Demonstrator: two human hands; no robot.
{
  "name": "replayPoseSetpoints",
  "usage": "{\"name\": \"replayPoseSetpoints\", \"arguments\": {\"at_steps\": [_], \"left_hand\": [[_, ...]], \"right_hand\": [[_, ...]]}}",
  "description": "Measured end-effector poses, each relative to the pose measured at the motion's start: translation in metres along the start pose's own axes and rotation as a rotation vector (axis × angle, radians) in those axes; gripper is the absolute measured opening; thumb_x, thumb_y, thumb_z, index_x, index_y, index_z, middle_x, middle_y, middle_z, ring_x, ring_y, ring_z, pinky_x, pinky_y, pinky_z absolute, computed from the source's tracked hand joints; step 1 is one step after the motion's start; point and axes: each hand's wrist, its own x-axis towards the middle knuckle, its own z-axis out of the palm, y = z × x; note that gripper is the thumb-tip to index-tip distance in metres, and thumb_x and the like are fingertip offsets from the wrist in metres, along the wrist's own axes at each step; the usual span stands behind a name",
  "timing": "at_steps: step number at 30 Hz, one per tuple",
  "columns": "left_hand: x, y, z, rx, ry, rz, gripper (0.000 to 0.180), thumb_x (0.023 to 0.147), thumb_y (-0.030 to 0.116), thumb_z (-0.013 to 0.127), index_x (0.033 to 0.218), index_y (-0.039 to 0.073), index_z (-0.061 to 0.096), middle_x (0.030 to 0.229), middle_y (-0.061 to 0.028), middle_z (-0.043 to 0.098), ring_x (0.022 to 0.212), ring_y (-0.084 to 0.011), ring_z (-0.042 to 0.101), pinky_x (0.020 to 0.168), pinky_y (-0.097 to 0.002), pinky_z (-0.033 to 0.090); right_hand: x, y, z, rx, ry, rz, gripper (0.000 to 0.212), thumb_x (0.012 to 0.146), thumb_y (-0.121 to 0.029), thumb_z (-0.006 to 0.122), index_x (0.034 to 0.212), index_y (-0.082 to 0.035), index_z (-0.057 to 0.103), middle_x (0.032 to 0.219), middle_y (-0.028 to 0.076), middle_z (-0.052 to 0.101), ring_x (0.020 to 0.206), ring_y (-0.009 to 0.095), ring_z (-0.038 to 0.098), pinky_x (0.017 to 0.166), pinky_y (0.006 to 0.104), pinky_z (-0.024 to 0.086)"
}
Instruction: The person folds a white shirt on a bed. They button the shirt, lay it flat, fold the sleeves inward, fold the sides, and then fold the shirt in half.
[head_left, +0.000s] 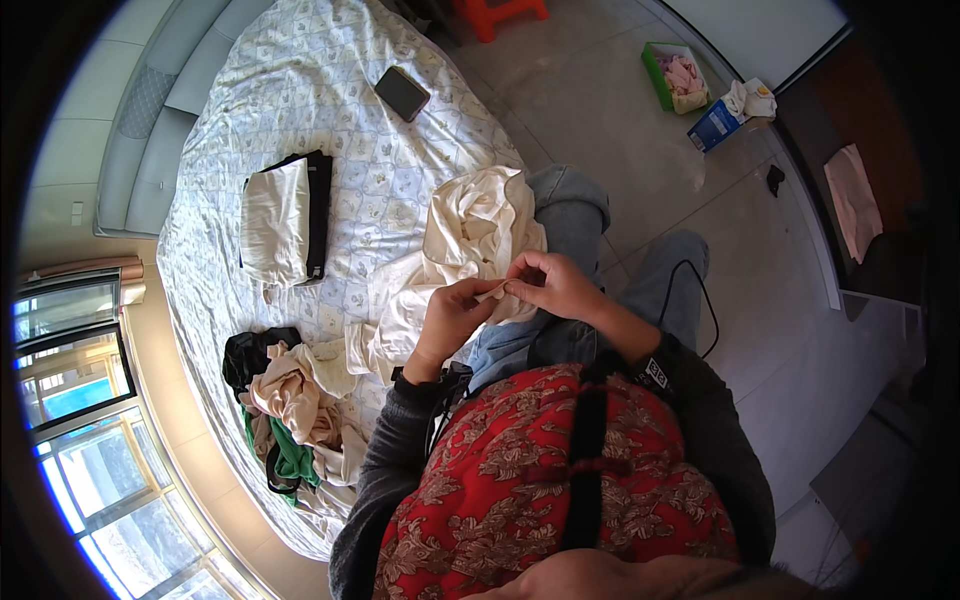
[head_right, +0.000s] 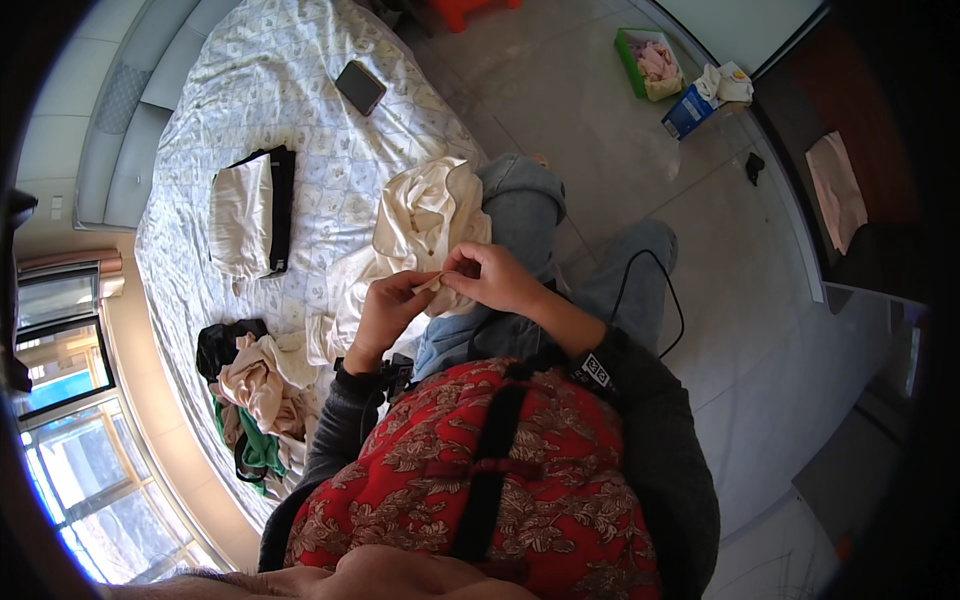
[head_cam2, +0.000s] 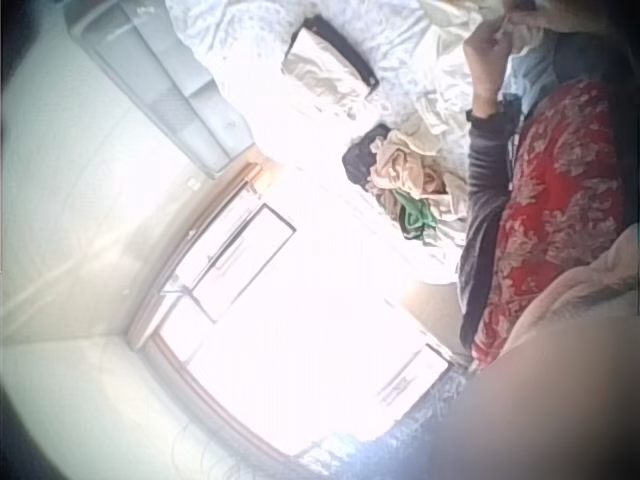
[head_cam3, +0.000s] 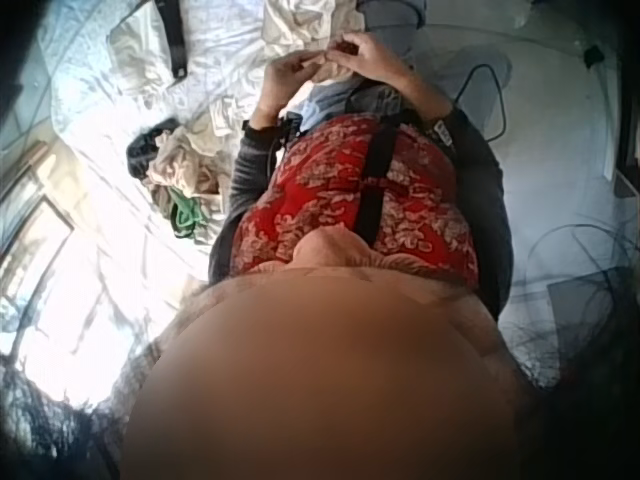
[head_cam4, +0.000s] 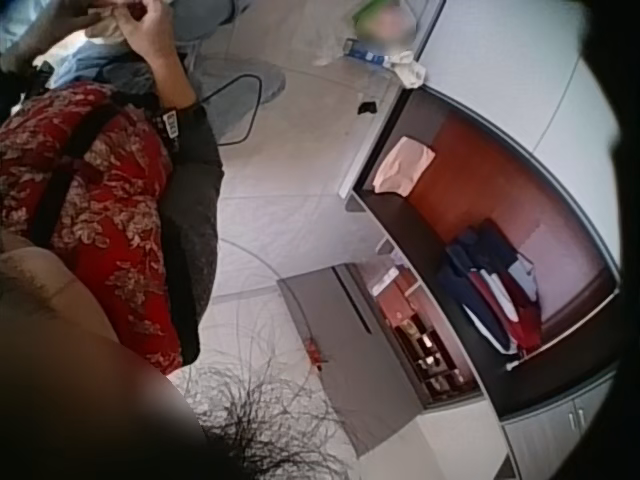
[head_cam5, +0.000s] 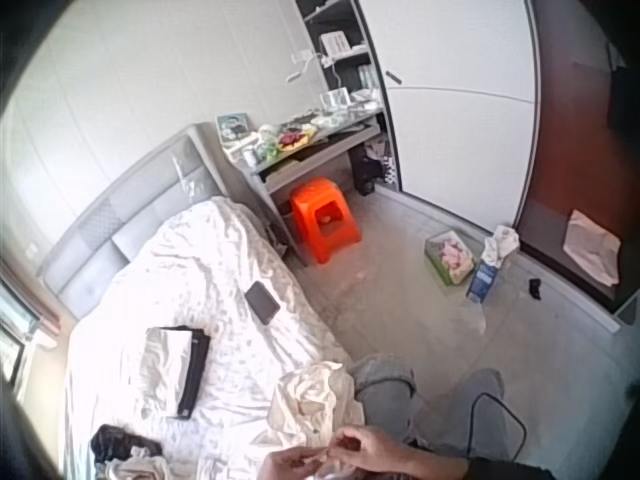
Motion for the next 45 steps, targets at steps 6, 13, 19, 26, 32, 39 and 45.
{"name": "replayPoseSetpoints", "arguments": {"at_steps": [6, 13, 19, 26, 32, 39, 45], "left_hand": [[0.0, -0.009, -0.006, -0.486, -0.031, -0.09, 0.015, 0.088, 0.0, 0.063, 0.103, -0.003, 0.066, 0.093, -0.006, 0.069, 0.082, -0.0105, 0.064, 0.077, -0.0247, 0.051], [0.005, -0.016, -0.003, -0.703, -0.068, -0.034, 0.014, 0.088, 0.003, 0.065, 0.101, -0.002, 0.064, 0.095, -0.0082, 0.069, 0.082, -0.0133, 0.065, 0.079, -0.0266, 0.053], [0.007, 0.015, -0.021, -0.843, -0.129, -0.045, 0.014, 0.089, 0.009, 0.069, 0.099, 0.0, 0.065, 0.093, -0.0075, 0.07, 0.083, -0.0147, 0.067, 0.079, -0.029, 0.054], [0.007, 0.12, -0.079, -1.034, 0.02, 0.381, 0.032, 0.094, 0.027, 0.064, 0.117, 0.006, 0.06, 0.112, -0.0094, 0.064, 0.101, -0.0212, 0.062, 0.088, -0.037, 0.053], [-0.016, 0.225, -0.132, -1.217, -0.335, 0.74, 0.038, 0.1, 0.027, 0.053, 0.126, -0.001, 0.055, 0.131, -0.0171, 0.056, 0.121, -0.0286, 0.055, 0.11, -0.0505, 0.037], [-0.06, 0.313, -0.182, -0.892, -0.176, 1.04, 0.016, 0.096, 0.007, 0.055, 0.107, -0.001, 0.063, 0.112, -0.0162, 0.067, 0.11, -0.023, 0.062, 0.108, -0.0486, 0.04], [-0.121, 0.273, -0.237, -0.727, -0.041, 1.084, 0.025, 0.102, 0.012, 0.045, 0.118, -0.001, 0.058, 0.124, -0.0205, 0.06, 0.117, -0.0293, 0.058, 0.108, -0.0492, 0.04]], "right_hand": [[0.002, -0.003, 0.0, 0.063, -0.062, 0.013, 0.015, 0.09, -0.014, 0.069, 0.095, -0.003, 0.061, 0.081, -0.002, 0.062, 0.073, 0.004, 0.056, 0.065, 0.0225, 0.047], [-0.001, -0.001, 0.002, -0.229, 0.015, -0.028, 0.028, 0.082, -0.014, 0.073, 0.104, -0.003, 0.061, 0.085, 0.004, 0.063, 0.076, 0.013, 0.06, 0.069, 0.0274, 0.048], [-0.001, 0.013, -0.002, -0.607, -0.002, -0.245, 0.047, 0.075, -0.03, 0.077, 0.114, -0.01, 0.06, 0.113, 0.013, 0.057, 0.106, 0.033, 0.054, 0.088, 0.0458, 0.045], [0.024, 0.048, 0.019, -0.784, 0.269, -0.386, 0.095, 0.069, -0.031, 0.083, 0.145, -0.008, 0.031, 0.14, 0.021, 0.037, 0.128, 0.04, 0.038, 0.105, 0.0491, 0.034], [0.048, 0.021, 0.044, -0.343, -0.005, -0.513, 0.119, 0.068, -0.041, 0.086, 0.151, 0.001, 0.011, 0.152, 0.028, 0.019, 0.142, 0.044, 0.018, 0.116, 0.0476, 0.022], [0.066, -0.042, 0.051, -0.3, 0.294, -0.511, 0.084, 0.078, -0.024, 0.077, 0.146, -0.004, 0.032, 0.131, 0.023, 0.054, 0.118, 0.036, 0.055, 0.096, 0.0424, 0.045], [0.045, -0.115, -0.083, 0.097, 0.677, -0.741, 0.021, 0.09, 0.0, 0.053, 0.109, 0.0, 0.061, 0.099, 0.004, 0.065, 0.092, 0.011, 0.06, 0.081, 0.0237, 0.049]]}}
